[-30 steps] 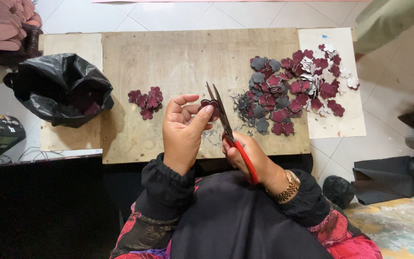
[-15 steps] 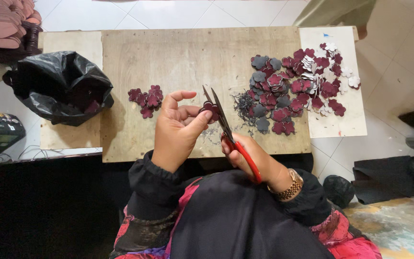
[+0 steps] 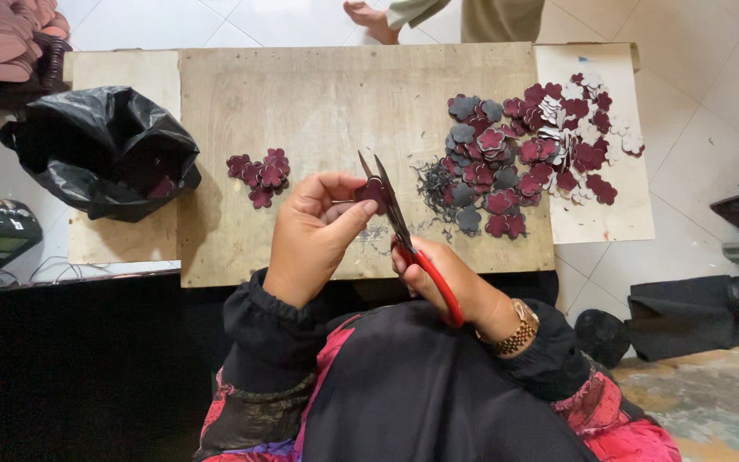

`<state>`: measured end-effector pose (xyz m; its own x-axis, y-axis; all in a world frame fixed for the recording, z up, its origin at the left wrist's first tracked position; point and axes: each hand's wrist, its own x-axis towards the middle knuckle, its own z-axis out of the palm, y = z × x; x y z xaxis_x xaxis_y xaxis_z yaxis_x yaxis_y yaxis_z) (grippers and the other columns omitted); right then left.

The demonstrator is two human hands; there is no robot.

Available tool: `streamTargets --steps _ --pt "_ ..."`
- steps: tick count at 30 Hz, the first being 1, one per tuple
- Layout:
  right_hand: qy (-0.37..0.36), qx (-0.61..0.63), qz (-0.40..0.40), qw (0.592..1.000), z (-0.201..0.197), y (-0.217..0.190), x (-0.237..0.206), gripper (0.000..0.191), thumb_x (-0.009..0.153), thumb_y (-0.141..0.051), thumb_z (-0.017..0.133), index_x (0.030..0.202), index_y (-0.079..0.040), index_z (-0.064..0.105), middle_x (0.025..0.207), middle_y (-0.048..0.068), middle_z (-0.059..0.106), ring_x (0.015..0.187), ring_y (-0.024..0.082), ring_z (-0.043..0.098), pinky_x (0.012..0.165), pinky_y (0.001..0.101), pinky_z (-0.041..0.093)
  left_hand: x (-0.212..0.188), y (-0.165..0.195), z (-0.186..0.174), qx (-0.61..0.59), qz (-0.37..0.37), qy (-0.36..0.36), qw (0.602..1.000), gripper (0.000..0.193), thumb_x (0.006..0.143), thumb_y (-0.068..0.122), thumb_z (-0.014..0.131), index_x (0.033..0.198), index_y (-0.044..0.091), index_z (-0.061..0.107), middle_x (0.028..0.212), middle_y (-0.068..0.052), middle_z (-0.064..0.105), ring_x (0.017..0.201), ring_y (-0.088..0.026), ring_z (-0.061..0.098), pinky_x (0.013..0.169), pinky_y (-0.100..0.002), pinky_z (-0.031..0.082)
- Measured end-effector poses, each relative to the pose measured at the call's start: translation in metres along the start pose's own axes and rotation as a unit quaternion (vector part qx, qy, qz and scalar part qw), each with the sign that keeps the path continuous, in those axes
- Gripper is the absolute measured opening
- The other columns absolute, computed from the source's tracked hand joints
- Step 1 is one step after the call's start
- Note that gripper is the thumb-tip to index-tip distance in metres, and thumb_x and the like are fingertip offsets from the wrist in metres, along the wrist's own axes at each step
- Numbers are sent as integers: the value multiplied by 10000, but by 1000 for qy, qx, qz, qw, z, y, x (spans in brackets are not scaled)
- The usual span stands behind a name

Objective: The person trims the edges of small flower-shaped fabric pieces using red-handled scissors. They hold each piece in the left hand and carefully cut along the perimeter with the right hand, then place the finished pieces on the table. The process is repeated for multiple pieces.

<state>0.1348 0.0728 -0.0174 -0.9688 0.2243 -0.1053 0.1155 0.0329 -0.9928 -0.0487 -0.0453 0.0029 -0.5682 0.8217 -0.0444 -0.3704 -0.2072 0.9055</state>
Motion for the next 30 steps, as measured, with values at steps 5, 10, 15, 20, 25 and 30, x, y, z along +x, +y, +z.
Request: streamTargets --steps 5,10,15,20,25,30 --pt "-17 42 0 999 1 -3 -2 763 879 -789 573 1102 -61 522 898 -19 511 761 79 485 666 239 463 -2 5 1 26 -12 11 1000 309 919 -41 716 1200 -2 593 1054 -67 698 926 -106 704 763 -218 563" --pt "-33 -7 10 999 -2 -3 -3 788 880 -801 557 1117 -50 546 922 3 534 809 95 488 724 255 466 -1 6 4 57 -10 17 998 389 898 -47 731 1232 0 538 999 -78 693 895 -100 705 776 -206 575" --pt "-23 -52 -23 998 -5 -3 -2 812 894 -822 525 1129 -45 547 982 16 549 892 122 515 808 279 485 -3 5 6 60 -30 16 998 428 876 -47 748 1237 12 527 965 -64 677 836 -83 681 730 -198 552" --pt "-21 -77 -41 996 -5 -3 0 791 917 -831 473 1062 -56 533 934 18 526 861 128 500 780 279 473 -3 5 5 44 -41 22 998 429 874 -52 752 1236 14 534 948 -52 664 822 -76 669 732 -197 548" --pt "-20 -75 -37 996 -5 -2 0 781 915 -850 440 987 -76 513 860 1 484 783 113 465 705 268 446 -2 7 3 42 -49 24 998 433 868 -48 755 1238 13 539 944 -56 662 812 -81 680 727 -204 556" --pt "-27 -54 -24 998 -6 -3 0 766 903 -852 453 972 -92 514 816 -29 477 734 86 453 654 246 426 -1 11 3 53 -59 27 996 466 855 -40 756 1249 19 514 959 -62 664 816 -93 703 717 -211 569"
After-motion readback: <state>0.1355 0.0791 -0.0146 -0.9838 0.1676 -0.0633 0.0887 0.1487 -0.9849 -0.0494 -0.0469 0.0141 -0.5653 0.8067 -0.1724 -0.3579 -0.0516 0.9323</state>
